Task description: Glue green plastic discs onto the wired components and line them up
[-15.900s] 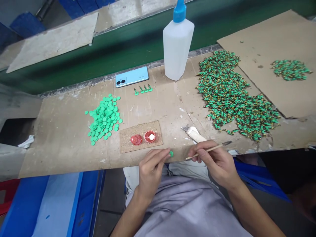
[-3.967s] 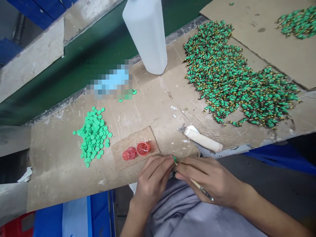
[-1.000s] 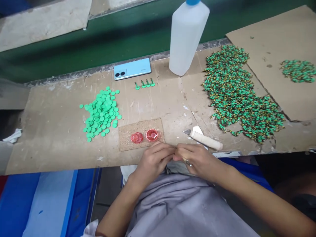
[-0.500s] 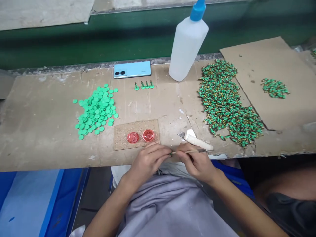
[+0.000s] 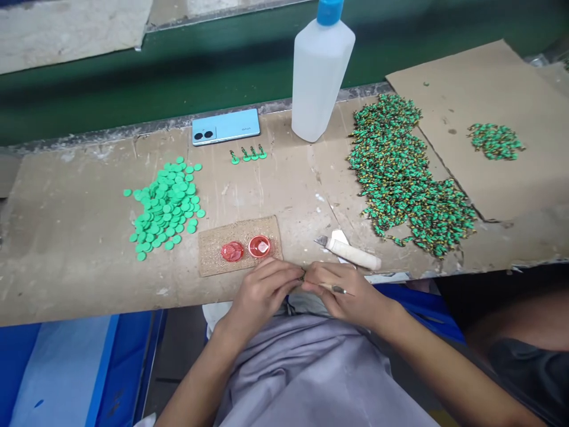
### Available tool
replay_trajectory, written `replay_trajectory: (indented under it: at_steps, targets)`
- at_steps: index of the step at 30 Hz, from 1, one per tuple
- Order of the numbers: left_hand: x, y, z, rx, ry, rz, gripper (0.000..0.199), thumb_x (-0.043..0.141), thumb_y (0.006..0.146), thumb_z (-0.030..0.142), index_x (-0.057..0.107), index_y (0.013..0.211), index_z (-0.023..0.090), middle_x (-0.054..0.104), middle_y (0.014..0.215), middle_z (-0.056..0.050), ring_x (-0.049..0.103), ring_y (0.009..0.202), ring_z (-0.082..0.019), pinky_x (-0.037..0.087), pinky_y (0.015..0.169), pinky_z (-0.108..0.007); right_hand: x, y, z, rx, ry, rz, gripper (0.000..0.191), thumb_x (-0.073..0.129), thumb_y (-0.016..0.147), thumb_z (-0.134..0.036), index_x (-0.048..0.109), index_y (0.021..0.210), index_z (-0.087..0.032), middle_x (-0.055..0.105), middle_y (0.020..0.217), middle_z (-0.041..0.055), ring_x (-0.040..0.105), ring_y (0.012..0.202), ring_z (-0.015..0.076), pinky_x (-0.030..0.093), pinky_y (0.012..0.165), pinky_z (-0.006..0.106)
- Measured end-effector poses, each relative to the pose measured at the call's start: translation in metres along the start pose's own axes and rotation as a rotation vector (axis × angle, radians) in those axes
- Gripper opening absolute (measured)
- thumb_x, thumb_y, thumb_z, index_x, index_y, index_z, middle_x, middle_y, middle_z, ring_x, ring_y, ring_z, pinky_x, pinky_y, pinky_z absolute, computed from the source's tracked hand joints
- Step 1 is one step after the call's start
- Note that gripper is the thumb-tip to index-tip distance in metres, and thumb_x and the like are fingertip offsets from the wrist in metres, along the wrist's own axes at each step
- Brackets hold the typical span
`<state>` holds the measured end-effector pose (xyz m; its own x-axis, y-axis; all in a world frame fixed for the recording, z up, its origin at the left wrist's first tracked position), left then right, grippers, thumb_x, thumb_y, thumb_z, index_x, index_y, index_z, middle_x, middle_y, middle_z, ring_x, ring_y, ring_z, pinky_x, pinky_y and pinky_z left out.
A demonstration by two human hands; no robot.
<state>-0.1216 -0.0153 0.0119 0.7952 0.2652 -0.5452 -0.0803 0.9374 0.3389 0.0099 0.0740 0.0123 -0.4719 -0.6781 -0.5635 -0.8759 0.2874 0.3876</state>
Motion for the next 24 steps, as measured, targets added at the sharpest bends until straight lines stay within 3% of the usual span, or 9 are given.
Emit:
replay_trajectory:
  at_steps: [6, 15, 24]
  targets:
    - [0.0004, 0.0006, 0.0013, 0.003, -0.019, 0.000, 0.014, 0.065, 0.095, 0.007, 0.069, 0.106, 0.014, 0.075, 0.100, -0.008, 0.067, 0.090, -0.016, 0.055, 0.082, -0.029, 0.0038, 0.0013, -0.0035, 0.002, -0.042, -0.011, 0.026, 0.044, 0.104, -0.009, 0.050, 0.082, -0.020, 0.055, 0.073, -0.0005, 0.052, 0.063, 0.0124, 0.043, 0.061, 0.022]
    - [0.0015, -0.0003, 0.0025, 0.005, -0.019, -0.001, 0.014, 0.062, 0.097, 0.005, 0.068, 0.107, 0.014, 0.074, 0.102, -0.007, 0.063, 0.090, -0.016, 0.052, 0.083, -0.028, 0.0018, 0.0079, -0.0039, -0.039, -0.056, -0.053, 0.028, 0.041, 0.090, 0.004, 0.053, 0.089, -0.021, 0.056, 0.076, -0.0012, 0.052, 0.063, 0.0125, 0.041, 0.060, 0.021]
    - [0.0019, -0.0023, 0.0005, 0.005, 0.005, 0.002, 0.012, 0.059, 0.100, 0.012, 0.069, 0.105, 0.015, 0.074, 0.097, -0.007, 0.063, 0.086, -0.017, 0.053, 0.080, -0.030, 0.0053, 0.0070, 0.0014, -0.019, -0.024, -0.045, 0.023, 0.042, 0.101, -0.006, 0.052, 0.087, -0.020, 0.055, 0.074, -0.0010, 0.052, 0.061, 0.0125, 0.041, 0.058, 0.023]
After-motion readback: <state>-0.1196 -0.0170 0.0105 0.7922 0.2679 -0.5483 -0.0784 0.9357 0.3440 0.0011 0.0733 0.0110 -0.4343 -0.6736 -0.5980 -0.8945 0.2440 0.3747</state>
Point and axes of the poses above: each hand's wrist, its own y-axis towards the middle knuckle, its own x-axis out of the palm, z = x × y, the point moved 5 cm from there along y, towards the middle knuckle
